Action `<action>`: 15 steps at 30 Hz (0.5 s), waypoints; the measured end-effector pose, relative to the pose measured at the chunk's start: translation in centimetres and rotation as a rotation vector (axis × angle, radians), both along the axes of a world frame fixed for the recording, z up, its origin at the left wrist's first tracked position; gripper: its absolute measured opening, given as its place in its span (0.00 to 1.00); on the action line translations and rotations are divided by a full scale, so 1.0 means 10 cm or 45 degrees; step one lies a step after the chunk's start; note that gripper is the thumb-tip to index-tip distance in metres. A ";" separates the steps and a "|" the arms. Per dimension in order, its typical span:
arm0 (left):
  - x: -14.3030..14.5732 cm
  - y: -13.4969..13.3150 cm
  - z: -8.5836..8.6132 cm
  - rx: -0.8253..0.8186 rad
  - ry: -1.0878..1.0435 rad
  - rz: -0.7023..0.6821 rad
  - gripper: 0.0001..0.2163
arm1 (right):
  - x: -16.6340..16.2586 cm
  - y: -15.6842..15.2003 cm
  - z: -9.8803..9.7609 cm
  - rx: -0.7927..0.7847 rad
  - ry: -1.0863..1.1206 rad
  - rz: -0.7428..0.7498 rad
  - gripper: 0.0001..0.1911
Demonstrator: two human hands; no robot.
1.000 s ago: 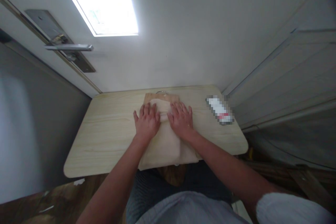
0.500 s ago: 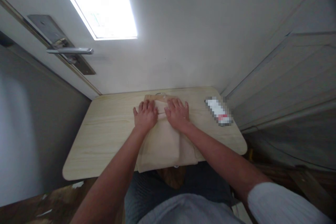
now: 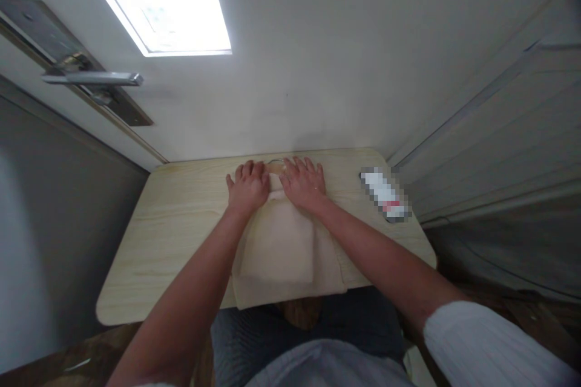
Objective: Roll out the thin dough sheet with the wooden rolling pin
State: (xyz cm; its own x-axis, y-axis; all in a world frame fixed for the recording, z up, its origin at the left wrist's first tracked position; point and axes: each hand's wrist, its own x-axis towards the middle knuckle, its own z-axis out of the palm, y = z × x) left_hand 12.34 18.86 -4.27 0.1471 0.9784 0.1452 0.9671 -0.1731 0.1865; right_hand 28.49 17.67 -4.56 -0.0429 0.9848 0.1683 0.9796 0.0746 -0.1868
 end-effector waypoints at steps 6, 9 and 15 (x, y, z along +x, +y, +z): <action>0.01 0.04 0.05 0.088 -0.006 -0.019 0.23 | 0.00 0.09 0.01 -0.028 0.032 0.001 0.29; 0.02 -0.03 0.07 0.135 -0.003 -0.032 0.22 | -0.01 0.02 0.00 -0.011 0.038 -0.008 0.29; 0.06 -0.34 0.06 0.173 0.011 -0.031 0.22 | -0.02 -0.31 -0.01 0.089 0.035 -0.033 0.25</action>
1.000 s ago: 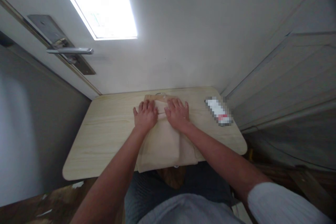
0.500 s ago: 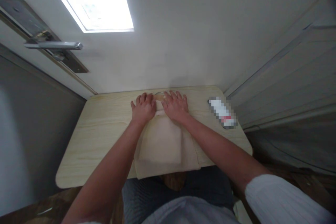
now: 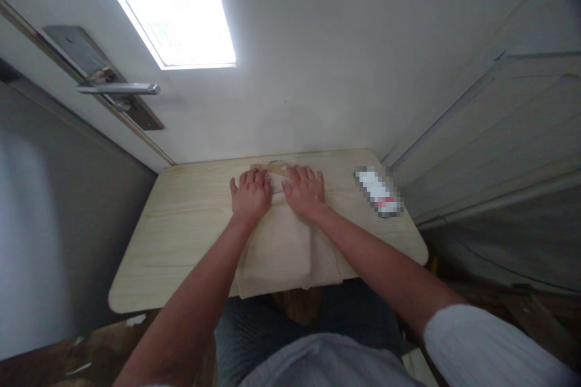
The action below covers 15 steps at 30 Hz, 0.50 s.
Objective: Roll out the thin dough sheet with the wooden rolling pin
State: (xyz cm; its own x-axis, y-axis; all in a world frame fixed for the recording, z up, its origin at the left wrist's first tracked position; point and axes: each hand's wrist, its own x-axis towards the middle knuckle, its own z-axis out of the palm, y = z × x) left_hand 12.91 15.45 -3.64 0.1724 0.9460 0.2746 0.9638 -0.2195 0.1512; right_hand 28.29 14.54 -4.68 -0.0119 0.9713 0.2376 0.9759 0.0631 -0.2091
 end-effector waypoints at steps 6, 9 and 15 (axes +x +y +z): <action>0.05 -0.42 0.00 0.049 0.006 0.017 0.22 | 0.01 -0.39 -0.01 -0.033 -0.001 -0.011 0.28; 0.09 -0.57 -0.01 0.078 -0.020 0.056 0.21 | 0.01 -0.50 0.00 -0.035 0.004 -0.018 0.29; 0.17 -0.55 -0.05 0.092 -0.049 0.126 0.21 | 0.00 -0.46 -0.01 -0.018 0.025 -0.018 0.28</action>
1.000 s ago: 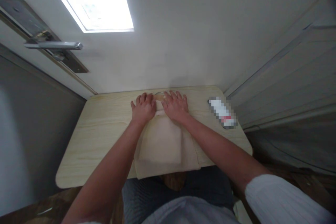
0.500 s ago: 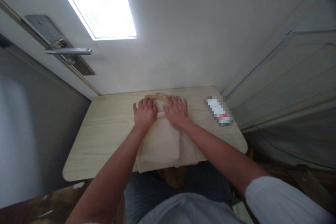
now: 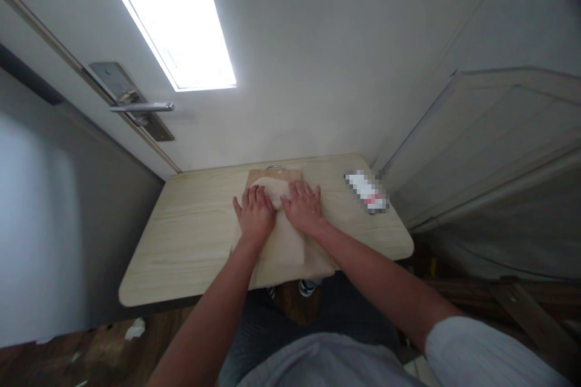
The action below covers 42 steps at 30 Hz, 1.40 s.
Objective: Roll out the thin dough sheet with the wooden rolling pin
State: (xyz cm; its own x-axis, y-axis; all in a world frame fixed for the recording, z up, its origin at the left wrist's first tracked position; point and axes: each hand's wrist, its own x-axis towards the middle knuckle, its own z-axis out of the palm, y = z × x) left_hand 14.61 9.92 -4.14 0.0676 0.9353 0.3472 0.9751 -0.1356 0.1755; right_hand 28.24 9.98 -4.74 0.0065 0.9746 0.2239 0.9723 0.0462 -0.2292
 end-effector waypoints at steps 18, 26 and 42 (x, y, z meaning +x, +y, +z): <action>-0.09 0.84 0.05 -0.207 0.020 -0.058 0.21 | 0.00 0.81 0.00 -0.024 -0.007 0.044 0.30; -0.12 1.15 0.02 -0.196 0.012 -0.092 0.22 | -0.01 1.11 0.01 -0.082 0.029 0.031 0.32; -0.09 0.67 -0.02 -0.025 0.037 -0.072 0.20 | -0.03 0.58 0.01 0.046 0.010 -0.006 0.25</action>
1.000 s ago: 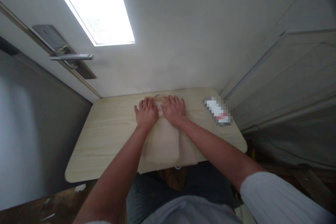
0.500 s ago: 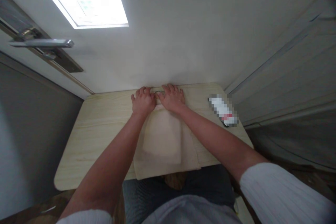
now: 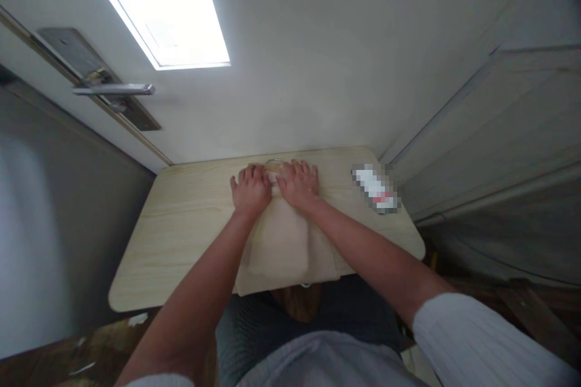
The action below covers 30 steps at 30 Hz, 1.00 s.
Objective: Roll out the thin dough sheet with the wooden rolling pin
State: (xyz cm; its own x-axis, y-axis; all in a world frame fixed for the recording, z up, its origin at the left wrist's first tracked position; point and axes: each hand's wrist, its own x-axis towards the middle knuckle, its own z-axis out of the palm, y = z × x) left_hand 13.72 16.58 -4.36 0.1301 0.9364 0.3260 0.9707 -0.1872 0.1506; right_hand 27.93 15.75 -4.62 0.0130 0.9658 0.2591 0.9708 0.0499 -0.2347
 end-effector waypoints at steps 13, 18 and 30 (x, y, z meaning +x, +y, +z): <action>-0.01 -0.26 -0.08 0.112 -0.072 0.028 0.21 | 0.00 -0.11 -0.03 0.032 0.019 -0.119 0.29; 0.00 -0.08 -0.03 0.021 -0.023 0.079 0.21 | 0.04 0.02 -0.03 0.063 0.002 -0.046 0.25; 0.02 0.39 0.05 -0.162 -0.001 0.135 0.22 | 0.09 0.39 -0.02 -0.061 -0.029 0.000 0.25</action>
